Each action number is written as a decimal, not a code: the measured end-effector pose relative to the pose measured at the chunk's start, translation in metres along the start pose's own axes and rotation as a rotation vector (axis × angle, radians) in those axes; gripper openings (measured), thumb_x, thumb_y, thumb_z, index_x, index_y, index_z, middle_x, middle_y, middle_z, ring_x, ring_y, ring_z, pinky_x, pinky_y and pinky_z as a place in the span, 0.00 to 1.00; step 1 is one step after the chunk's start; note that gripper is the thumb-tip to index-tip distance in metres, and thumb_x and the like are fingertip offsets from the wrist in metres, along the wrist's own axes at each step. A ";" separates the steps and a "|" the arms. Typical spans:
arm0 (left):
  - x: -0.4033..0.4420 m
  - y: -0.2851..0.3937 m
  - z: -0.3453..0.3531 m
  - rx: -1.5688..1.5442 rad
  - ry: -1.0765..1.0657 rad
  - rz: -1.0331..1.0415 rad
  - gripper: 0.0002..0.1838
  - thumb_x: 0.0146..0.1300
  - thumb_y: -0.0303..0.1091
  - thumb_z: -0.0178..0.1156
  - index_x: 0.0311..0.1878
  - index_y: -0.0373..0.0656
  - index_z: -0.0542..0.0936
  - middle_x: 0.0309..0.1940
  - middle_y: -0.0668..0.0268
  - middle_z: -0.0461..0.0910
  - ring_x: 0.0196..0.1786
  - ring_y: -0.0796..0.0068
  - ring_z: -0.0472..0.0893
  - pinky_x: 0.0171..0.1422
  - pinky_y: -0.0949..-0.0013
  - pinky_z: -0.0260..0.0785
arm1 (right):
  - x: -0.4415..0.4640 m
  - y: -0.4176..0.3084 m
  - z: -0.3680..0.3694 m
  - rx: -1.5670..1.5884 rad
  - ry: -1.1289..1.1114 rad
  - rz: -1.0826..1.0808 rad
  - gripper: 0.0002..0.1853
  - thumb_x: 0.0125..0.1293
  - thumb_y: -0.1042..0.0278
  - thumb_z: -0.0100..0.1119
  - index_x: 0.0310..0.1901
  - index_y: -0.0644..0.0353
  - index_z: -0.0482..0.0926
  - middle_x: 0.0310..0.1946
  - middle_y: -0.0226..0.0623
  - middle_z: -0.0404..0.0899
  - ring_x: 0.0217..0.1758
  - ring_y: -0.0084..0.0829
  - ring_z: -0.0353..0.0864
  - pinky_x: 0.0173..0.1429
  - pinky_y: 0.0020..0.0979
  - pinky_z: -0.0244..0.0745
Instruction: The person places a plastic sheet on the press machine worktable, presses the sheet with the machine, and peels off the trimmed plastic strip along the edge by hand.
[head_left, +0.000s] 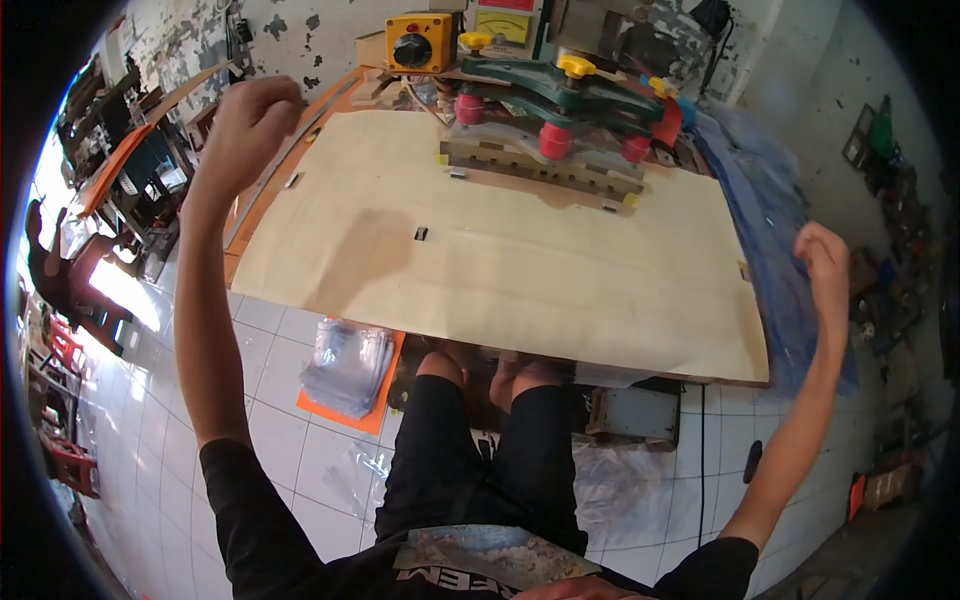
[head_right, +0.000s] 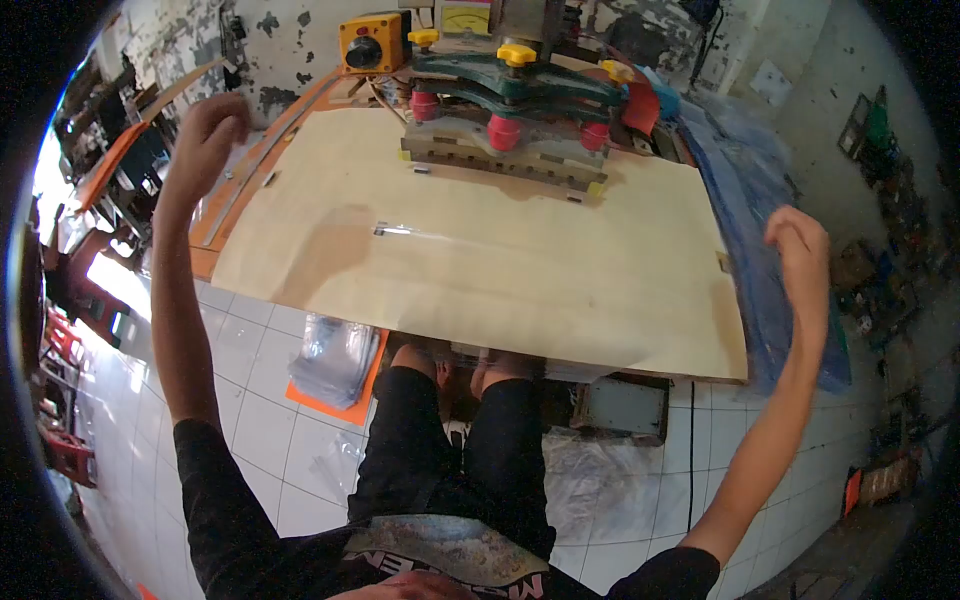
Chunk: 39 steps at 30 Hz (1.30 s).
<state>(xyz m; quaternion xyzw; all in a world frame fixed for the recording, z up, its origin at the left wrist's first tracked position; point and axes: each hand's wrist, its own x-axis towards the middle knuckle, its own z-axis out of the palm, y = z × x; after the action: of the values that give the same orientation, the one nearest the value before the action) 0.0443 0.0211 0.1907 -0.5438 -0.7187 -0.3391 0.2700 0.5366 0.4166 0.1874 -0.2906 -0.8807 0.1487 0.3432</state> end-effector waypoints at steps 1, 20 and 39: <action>0.007 -0.012 0.013 -0.033 -0.149 -0.081 0.11 0.54 0.31 0.49 0.26 0.30 0.71 0.21 0.56 0.69 0.26 0.66 0.69 0.35 0.62 0.64 | 0.012 0.007 0.014 0.011 -0.059 -0.013 0.08 0.61 0.73 0.50 0.26 0.64 0.72 0.22 0.28 0.69 0.29 0.22 0.65 0.36 0.26 0.60; -0.023 -0.117 0.217 0.406 -0.489 -0.306 0.14 0.56 0.38 0.54 0.33 0.47 0.89 0.37 0.60 0.87 0.47 0.57 0.84 0.61 0.51 0.64 | 0.072 0.119 0.185 -0.212 -0.334 0.051 0.11 0.61 0.77 0.53 0.40 0.61 0.86 0.29 0.40 0.86 0.33 0.37 0.87 0.40 0.36 0.78; -0.026 -0.128 0.220 0.423 -0.460 -0.314 0.16 0.60 0.41 0.54 0.42 0.46 0.88 0.51 0.60 0.81 0.60 0.60 0.77 0.68 0.53 0.61 | 0.047 0.086 0.156 -0.815 -0.018 0.263 0.16 0.58 0.76 0.63 0.50 0.55 0.86 0.37 0.38 0.88 0.42 0.41 0.89 0.46 0.42 0.80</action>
<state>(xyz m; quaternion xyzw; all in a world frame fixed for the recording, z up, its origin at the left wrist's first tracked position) -0.0765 0.1540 0.0090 -0.4209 -0.8898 -0.0886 0.1522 0.4363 0.5031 0.0601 -0.5111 -0.8258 -0.1662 0.1707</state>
